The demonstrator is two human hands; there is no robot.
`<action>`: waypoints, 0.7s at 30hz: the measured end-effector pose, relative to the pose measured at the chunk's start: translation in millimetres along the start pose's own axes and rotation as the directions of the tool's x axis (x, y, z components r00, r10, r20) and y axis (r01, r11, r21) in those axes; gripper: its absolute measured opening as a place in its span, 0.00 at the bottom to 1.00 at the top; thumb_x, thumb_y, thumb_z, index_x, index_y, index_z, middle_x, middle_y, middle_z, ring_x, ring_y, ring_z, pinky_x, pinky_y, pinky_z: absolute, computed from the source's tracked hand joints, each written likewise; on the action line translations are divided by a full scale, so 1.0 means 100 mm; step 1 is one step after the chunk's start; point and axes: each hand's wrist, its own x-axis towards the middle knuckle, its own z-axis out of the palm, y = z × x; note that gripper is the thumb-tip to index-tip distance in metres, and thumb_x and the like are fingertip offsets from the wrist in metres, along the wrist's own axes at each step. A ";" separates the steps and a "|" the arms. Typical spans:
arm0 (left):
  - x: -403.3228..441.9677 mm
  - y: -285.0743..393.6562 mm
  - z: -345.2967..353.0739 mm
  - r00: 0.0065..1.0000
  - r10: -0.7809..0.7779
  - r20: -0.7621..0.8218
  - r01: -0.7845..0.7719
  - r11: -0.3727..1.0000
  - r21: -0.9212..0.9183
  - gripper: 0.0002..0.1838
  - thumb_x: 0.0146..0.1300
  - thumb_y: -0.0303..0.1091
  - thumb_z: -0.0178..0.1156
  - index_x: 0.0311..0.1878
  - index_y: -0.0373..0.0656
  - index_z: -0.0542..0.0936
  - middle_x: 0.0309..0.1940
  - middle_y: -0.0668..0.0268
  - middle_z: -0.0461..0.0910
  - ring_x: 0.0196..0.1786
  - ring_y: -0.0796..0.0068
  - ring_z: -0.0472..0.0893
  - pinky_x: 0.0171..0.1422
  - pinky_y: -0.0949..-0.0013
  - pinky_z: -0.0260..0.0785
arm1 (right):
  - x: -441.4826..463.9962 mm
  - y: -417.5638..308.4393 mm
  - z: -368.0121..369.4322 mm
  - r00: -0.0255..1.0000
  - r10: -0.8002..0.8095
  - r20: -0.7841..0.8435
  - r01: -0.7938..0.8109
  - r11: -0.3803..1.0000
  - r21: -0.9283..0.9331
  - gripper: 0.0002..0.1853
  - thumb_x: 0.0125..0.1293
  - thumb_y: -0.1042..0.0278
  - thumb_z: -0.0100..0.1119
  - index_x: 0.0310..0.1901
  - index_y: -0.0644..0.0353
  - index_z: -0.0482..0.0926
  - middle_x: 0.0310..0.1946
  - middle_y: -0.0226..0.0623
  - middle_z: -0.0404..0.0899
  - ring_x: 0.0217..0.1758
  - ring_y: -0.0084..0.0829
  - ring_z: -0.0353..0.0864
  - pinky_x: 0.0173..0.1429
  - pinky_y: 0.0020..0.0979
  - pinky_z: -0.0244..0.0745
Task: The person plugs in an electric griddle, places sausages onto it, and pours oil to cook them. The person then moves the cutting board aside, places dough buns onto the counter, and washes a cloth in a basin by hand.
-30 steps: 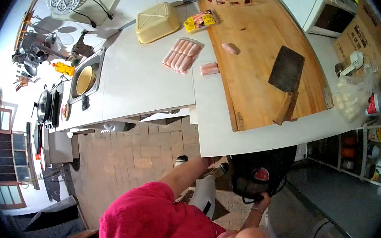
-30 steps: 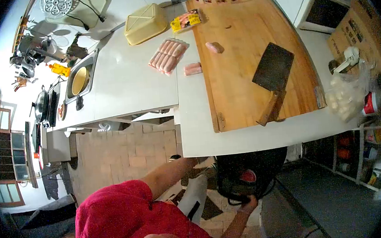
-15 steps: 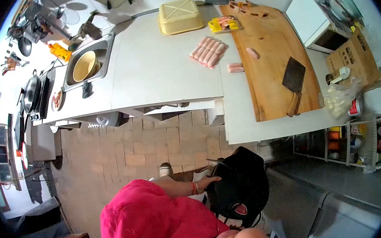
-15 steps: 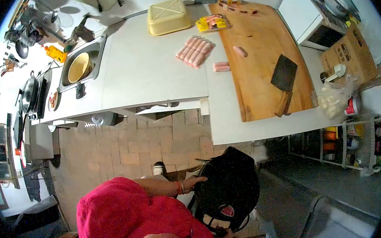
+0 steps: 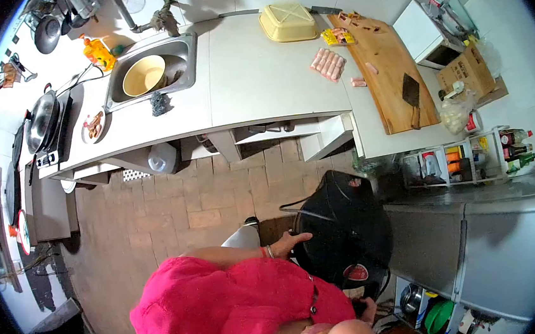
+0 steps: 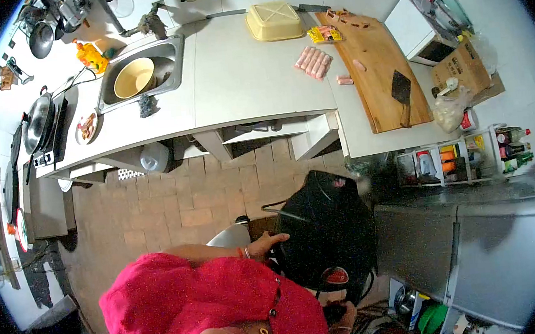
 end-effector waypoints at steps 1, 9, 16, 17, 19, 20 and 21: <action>-0.10 -0.02 -0.07 0.999 0.034 0.041 -0.033 0.999 -0.042 0.74 0.36 0.58 0.75 0.69 0.36 0.28 0.70 0.46 0.42 0.69 0.44 0.55 0.69 0.40 0.50 | -0.08 -0.33 0.12 0.994 0.103 -0.026 -0.094 0.968 0.234 0.09 0.57 0.65 0.50 0.27 0.59 0.63 0.26 0.32 0.66 0.28 0.30 0.68 0.40 0.27 0.67; -0.91 0.22 -0.36 0.868 0.496 0.025 -0.479 0.848 -0.227 0.46 0.48 0.49 0.71 0.60 0.28 0.61 0.56 0.48 0.68 0.63 0.58 0.65 0.65 0.52 0.59 | 0.54 -0.09 0.16 0.960 -0.279 0.013 0.273 0.946 0.173 0.11 0.61 0.65 0.49 0.27 0.63 0.74 0.27 0.37 0.74 0.30 0.32 0.74 0.40 0.34 0.72; -1.43 1.00 -0.73 0.621 0.775 -0.117 -0.781 0.599 -0.177 0.28 0.52 0.46 0.67 0.50 0.37 0.72 0.42 0.65 0.76 0.43 0.72 0.74 0.49 0.64 0.67 | 0.66 -2.01 1.40 0.986 0.025 0.163 -0.130 0.721 0.680 0.05 0.45 0.72 0.54 0.24 0.62 0.70 0.25 0.37 0.71 0.33 0.40 0.75 0.43 0.43 0.75; -1.38 1.12 -0.85 0.596 0.789 -0.148 -0.800 0.568 -0.193 0.30 0.51 0.45 0.69 0.51 0.36 0.70 0.43 0.62 0.76 0.45 0.70 0.76 0.49 0.63 0.69 | 0.69 -2.22 1.54 0.966 0.008 0.259 -0.198 0.664 0.721 0.06 0.44 0.72 0.54 0.27 0.62 0.70 0.25 0.38 0.70 0.33 0.41 0.75 0.43 0.45 0.75; -1.14 1.36 -1.12 0.593 0.777 -0.212 -0.803 0.552 -0.224 0.32 0.50 0.47 0.69 0.51 0.37 0.69 0.41 0.63 0.76 0.44 0.71 0.75 0.47 0.65 0.70 | 1.03 -2.33 1.79 0.964 -0.105 0.244 -0.095 0.722 0.685 0.05 0.47 0.74 0.53 0.27 0.65 0.71 0.26 0.42 0.73 0.31 0.42 0.76 0.39 0.45 0.79; -1.24 1.48 -1.18 0.581 0.786 -0.214 -0.813 0.549 -0.192 0.34 0.49 0.49 0.70 0.51 0.36 0.69 0.39 0.64 0.75 0.42 0.71 0.75 0.46 0.67 0.70 | 1.31 -2.29 1.92 0.960 -0.102 0.259 -0.113 0.706 0.699 0.06 0.46 0.74 0.53 0.27 0.64 0.69 0.26 0.42 0.71 0.31 0.42 0.75 0.41 0.45 0.78; -1.21 1.60 -1.28 0.574 0.775 -0.264 -0.819 0.552 -0.158 0.31 0.50 0.48 0.69 0.49 0.35 0.71 0.38 0.65 0.76 0.41 0.72 0.76 0.46 0.68 0.70 | 1.54 -2.30 2.02 0.956 -0.101 0.275 -0.132 0.690 0.711 0.07 0.46 0.74 0.54 0.27 0.62 0.68 0.26 0.42 0.70 0.31 0.42 0.74 0.43 0.45 0.77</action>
